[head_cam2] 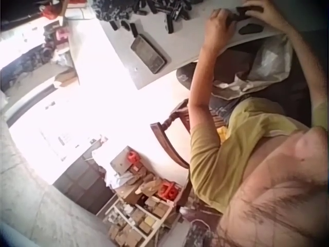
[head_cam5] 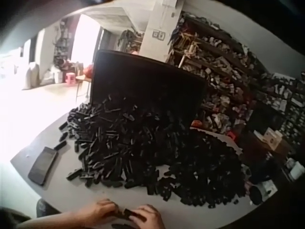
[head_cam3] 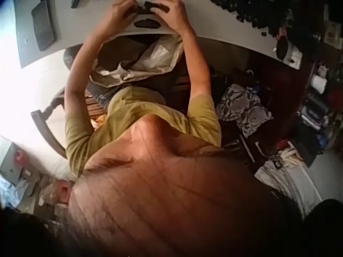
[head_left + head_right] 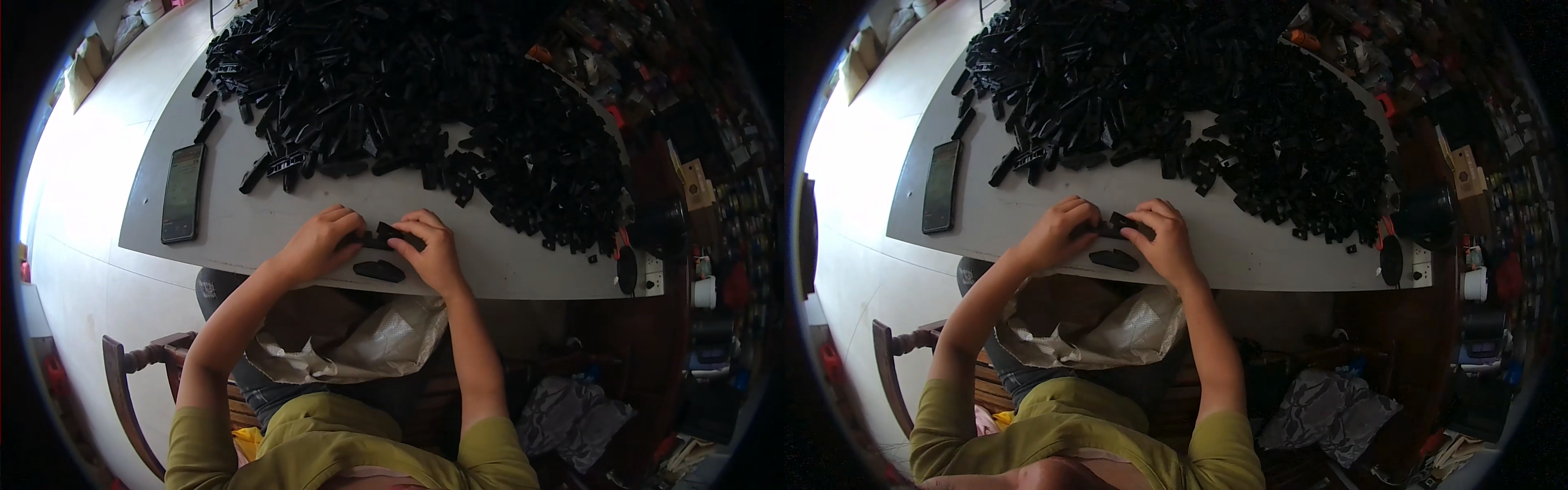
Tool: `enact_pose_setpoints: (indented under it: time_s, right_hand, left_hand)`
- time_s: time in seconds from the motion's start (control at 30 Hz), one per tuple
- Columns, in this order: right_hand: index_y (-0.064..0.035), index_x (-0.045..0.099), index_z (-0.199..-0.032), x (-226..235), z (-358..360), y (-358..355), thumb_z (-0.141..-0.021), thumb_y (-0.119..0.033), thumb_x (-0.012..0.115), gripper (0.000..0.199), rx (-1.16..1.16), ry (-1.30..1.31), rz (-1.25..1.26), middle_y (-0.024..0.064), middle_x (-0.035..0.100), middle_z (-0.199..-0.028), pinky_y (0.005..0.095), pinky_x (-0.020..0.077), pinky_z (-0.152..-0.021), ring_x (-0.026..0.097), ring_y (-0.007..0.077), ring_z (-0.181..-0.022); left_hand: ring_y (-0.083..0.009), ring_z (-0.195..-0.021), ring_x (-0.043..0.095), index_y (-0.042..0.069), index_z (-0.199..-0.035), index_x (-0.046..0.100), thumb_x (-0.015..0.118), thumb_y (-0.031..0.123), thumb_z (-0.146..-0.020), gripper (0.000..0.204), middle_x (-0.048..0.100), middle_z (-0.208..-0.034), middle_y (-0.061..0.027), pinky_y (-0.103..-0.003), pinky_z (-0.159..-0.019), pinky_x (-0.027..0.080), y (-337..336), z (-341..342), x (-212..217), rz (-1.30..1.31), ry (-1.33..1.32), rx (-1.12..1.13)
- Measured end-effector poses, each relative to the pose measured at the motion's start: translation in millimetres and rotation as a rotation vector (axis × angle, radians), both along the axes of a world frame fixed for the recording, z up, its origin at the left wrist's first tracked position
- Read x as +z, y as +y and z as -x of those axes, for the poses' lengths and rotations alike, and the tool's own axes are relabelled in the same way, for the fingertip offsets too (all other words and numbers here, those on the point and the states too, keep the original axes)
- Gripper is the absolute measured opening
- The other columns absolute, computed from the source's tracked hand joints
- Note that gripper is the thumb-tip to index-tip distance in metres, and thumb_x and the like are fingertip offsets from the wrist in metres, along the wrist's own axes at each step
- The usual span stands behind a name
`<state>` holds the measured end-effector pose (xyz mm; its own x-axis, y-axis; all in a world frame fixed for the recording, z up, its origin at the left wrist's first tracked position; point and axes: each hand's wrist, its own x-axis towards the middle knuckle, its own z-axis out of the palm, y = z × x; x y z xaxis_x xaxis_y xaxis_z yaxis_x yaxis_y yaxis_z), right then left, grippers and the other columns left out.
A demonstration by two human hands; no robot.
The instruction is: Sorting and placing small black plastic components from a table into a bag.
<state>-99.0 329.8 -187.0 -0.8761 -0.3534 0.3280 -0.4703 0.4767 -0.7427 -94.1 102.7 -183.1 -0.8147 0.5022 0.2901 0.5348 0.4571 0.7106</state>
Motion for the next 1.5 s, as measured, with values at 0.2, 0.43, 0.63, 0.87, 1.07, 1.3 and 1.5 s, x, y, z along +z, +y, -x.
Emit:
enact_pose_setpoints:
  time_s: [0.2, 0.43, 0.63, 0.87, 1.07, 1.3, 1.5]
  right_hand:
    - [0.0004, 0.069, -0.095, -0.9, -9.0, 5.2, -0.072, -0.005, 0.077, 0.025, -0.021, -0.028, 0.026, 0.0082, 0.063, -0.096, 0.031, 0.0491, -0.079, 0.062, 0.023, -0.089]
    - [-0.0006, 0.07, -0.095, 6.0, -18.7, 15.8, -0.071, -0.005, 0.077, 0.026, 0.025, -0.039, -0.014, 0.0075, 0.062, -0.095, 0.0313, 0.0489, -0.077, 0.061, 0.0222, -0.089]
    - [-0.0012, 0.071, -0.092, 2.2, -18.3, 21.4, -0.067, -0.005, 0.079, 0.026, 0.042, -0.03, -0.06, 0.0059, 0.063, -0.092, 0.0314, 0.0483, -0.075, 0.059, 0.0207, -0.086]
    - [-0.003, 0.073, -0.09, -7.2, -22.2, 12.5, -0.063, -0.005, 0.081, 0.028, 0.019, 0.114, -0.014, 0.0038, 0.064, -0.09, 0.0314, 0.0477, -0.072, 0.056, 0.0198, -0.083]
    - [-0.0043, 0.073, -0.088, -12.9, -16.9, 13.9, -0.06, -0.009, 0.083, 0.031, -0.01, 0.042, 0.072, 0.0042, 0.065, -0.089, 0.0341, 0.0478, -0.076, 0.056, 0.0229, -0.086]
    - [-0.0066, 0.073, -0.088, -16.5, -11.0, 7.8, -0.062, -0.017, 0.083, 0.029, 0.081, 0.038, -0.03, 0.003, 0.065, -0.089, 0.0347, 0.0448, -0.084, 0.057, 0.0216, -0.091]
    - [-0.0043, 0.073, -0.088, -15.1, -17.0, -4.0, -0.064, -0.012, 0.083, 0.028, 0.026, 0.138, -0.088, 0.0039, 0.064, -0.09, 0.0317, 0.0489, -0.076, 0.058, 0.0196, -0.088]
  left_hand:
    - [-0.0325, -0.089, 0.057, 0.004, -0.089, 0.053, 0.074, 0.005, -0.071, 0.027, 0.058, -0.091, -0.0121, -0.038, -0.075, 0.047, 4.7, -2.0, 2.5, 0.047, 0.093, -0.05]
    - [-0.0317, -0.089, 0.06, 0.003, -0.095, 0.059, 0.075, 0.005, -0.069, 0.03, 0.059, -0.093, -0.0114, -0.037, -0.078, 0.049, 4.2, -9.5, 1.4, -0.133, -0.238, 0.023]
    - [-0.0305, -0.089, 0.062, 0.001, -0.089, 0.065, 0.076, 0.001, -0.066, 0.026, 0.062, -0.094, -0.0127, -0.036, -0.078, 0.05, 3.9, -6.4, -5.7, -0.079, -0.104, -0.031]
    - [-0.0302, -0.087, 0.063, 0.0, -0.084, 0.067, 0.078, 0.001, -0.063, 0.024, 0.064, -0.092, -0.0125, -0.036, -0.078, 0.05, 4.4, -7.5, -12.2, -0.123, -0.125, 0.01]
    - [-0.0295, -0.087, 0.063, 0.0, -0.084, 0.067, 0.078, 0.001, -0.064, 0.023, 0.064, -0.092, -0.012, -0.035, -0.079, 0.05, 7.6, -8.8, -7.6, -0.125, -0.172, 0.056]
    - [-0.0288, -0.089, 0.062, -0.001, -0.084, 0.066, 0.078, 0.001, -0.066, 0.022, 0.064, -0.093, -0.0125, -0.035, -0.081, 0.049, 9.3, -8.0, -9.4, -0.139, -0.13, -0.019]
    - [-0.0306, -0.092, 0.061, 0.0, -0.09, 0.065, 0.077, 0.006, -0.068, 0.025, 0.063, -0.097, -0.0124, -0.037, -0.081, 0.049, 3.1, -9.5, -5.3, -0.059, -0.18, -0.002]
